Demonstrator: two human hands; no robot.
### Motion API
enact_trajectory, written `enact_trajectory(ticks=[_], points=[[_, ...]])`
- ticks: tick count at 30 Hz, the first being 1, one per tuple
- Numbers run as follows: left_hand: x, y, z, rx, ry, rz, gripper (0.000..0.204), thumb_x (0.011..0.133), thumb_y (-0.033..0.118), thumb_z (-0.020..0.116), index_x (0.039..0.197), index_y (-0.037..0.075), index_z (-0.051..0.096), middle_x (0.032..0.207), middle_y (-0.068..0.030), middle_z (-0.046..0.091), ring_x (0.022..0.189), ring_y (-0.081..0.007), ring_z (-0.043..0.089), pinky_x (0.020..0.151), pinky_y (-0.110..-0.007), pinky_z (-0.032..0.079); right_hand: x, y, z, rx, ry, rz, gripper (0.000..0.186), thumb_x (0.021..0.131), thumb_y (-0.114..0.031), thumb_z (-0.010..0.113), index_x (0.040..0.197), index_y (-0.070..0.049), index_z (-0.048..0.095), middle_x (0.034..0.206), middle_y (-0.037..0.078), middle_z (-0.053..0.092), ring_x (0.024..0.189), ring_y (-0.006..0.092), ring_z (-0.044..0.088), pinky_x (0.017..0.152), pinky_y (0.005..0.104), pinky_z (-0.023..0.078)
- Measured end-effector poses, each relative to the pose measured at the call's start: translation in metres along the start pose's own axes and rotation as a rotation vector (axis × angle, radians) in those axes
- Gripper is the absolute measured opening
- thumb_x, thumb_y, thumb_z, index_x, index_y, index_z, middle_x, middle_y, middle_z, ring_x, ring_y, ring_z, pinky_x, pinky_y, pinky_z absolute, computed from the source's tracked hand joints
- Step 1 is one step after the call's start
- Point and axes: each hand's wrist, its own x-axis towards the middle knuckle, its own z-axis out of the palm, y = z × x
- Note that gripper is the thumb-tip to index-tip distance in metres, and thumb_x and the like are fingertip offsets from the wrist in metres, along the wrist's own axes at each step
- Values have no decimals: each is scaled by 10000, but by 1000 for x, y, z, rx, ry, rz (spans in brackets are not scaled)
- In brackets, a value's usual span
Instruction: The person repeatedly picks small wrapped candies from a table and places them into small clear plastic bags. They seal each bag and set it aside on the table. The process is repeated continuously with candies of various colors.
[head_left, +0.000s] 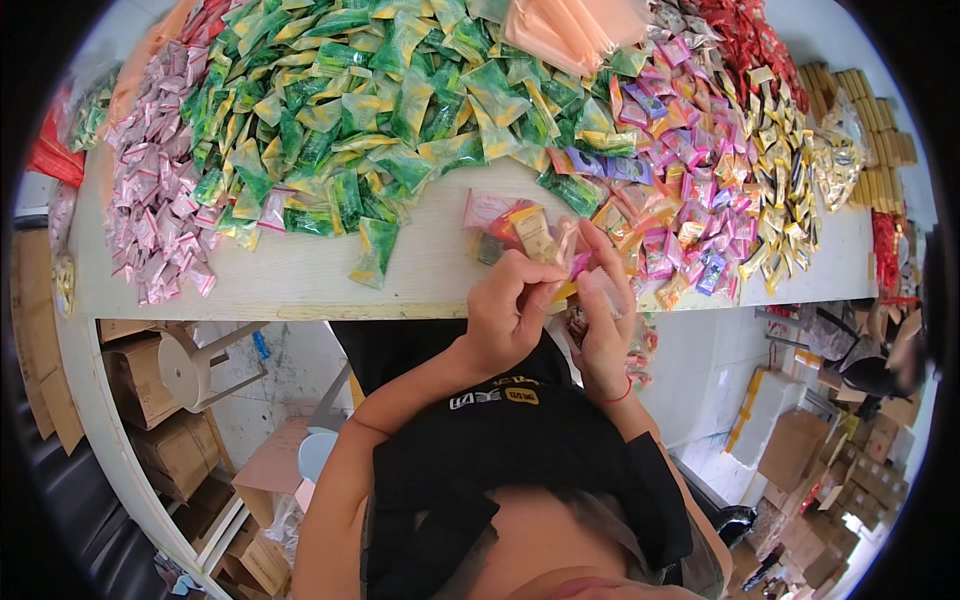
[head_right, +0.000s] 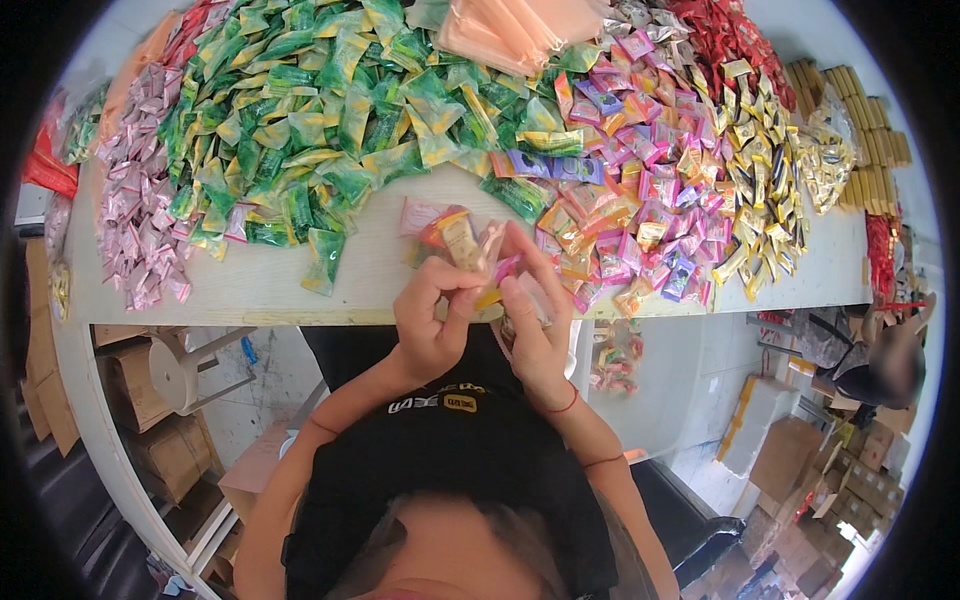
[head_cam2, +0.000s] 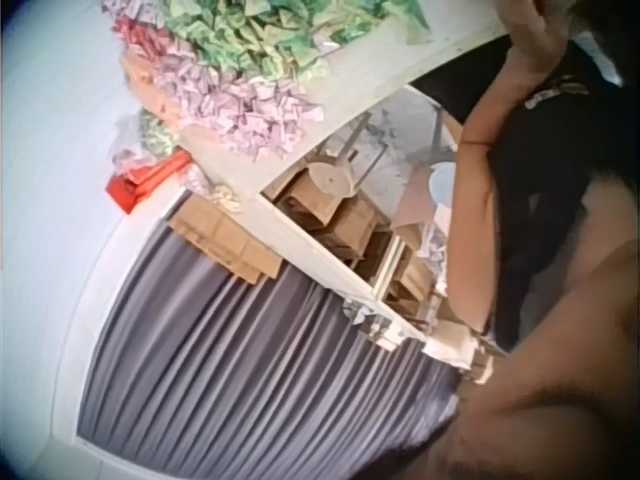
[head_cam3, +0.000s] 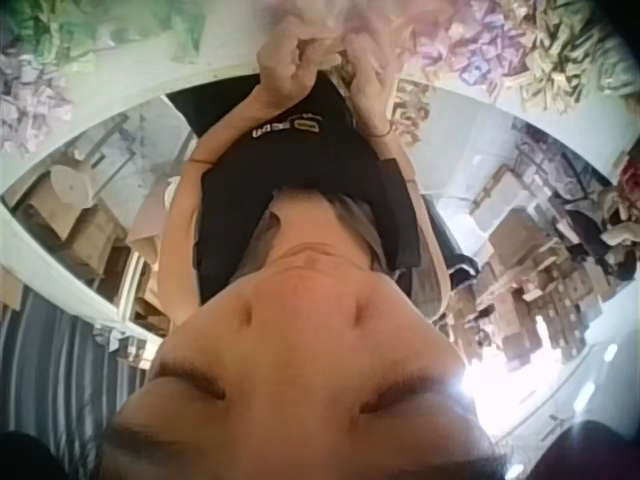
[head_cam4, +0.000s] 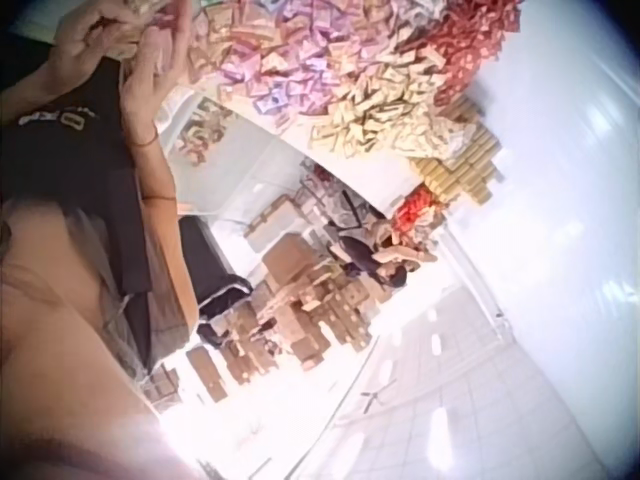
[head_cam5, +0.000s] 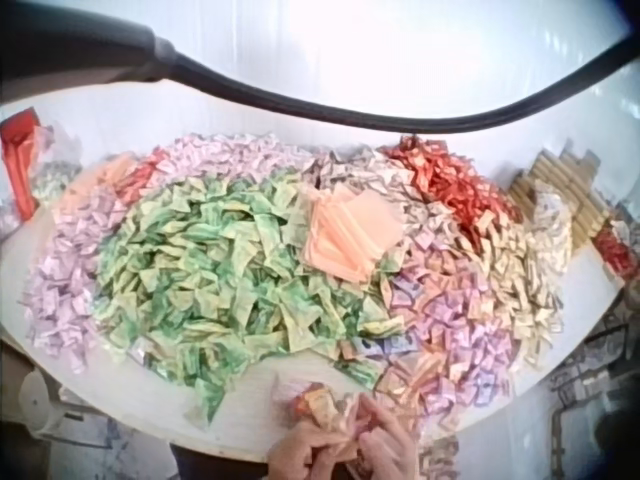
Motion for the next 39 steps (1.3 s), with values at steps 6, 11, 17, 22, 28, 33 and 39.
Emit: enact_trajectory(ticks=[6, 11, 17, 22, 28, 33, 39], points=[[4, 3, -4, 56, -82, 40, 117, 801, -26, 620, 898, 36, 600, 731, -84, 560, 558, -200, 539, 488, -282, 416, 4, 12, -1, -249, -124, -208, 718, 833, 131, 498, 1439, 9, 131, 1466, 156, 259, 1197, 255, 490, 936, 326, 442], [-6, 2, 8, -22, -182, 193, 145, 791, -16, 641, 909, 56, 595, 696, -61, 562, 510, -203, 523, 457, -284, 411, 16, 17, -4, -466, 110, -365, 779, 810, 1, 649, 1432, 10, 181, 1214, 200, 570, 859, 204, 666, 675, 274, 524], [10, 10, -5, 107, -26, 31, 98, 785, 9, 637, 868, 52, 610, 821, -101, 575, 684, -240, 573, 561, -309, 470, 6, -18, -6, -197, -25, -3, 629, 821, 51, 592, 1391, -11, 332, 1072, 124, 620, 696, 94, 591, 556, 239, 504], [3, 6, 3, 41, -116, 68, 106, 799, -19, 614, 889, 34, 595, 853, -90, 572, 681, -175, 543, 601, -265, 452, 10, -9, -14, -597, -33, -299, 590, 802, 72, 601, 1353, -45, 424, 846, 60, 634, 689, 79, 569, 586, 226, 480], [-3, 20, 12, -259, -285, -99, 49, 843, 1, 598, 874, 31, 575, 837, -70, 562, 675, -137, 516, 612, -243, 425, 15, -1, -12, -463, 87, -286, 654, 728, 40, 669, 1323, -28, 407, 931, 86, 644, 760, 117, 595, 682, 243, 476], [4, 4, 5, -330, 54, -246, 36, 891, 34, 557, 903, 8, 534, 878, -59, 509, 713, -97, 514, 664, -223, 421, 5, -30, -29, 70, -216, -9, 677, 678, -110, 669, 1288, 10, 399, 1227, 199, 520, 815, 146, 566, 612, 237, 444], [16, -1, -7, -342, 103, -261, 55, 905, 41, 538, 906, -7, 512, 893, -58, 486, 732, -98, 538, 679, -223, 432, 3, -40, -24, 345, -55, -119, 437, 758, -76, 591, 1160, -17, 430, 1125, 178, 506, 975, 245, 565, 783, 360, 500]])
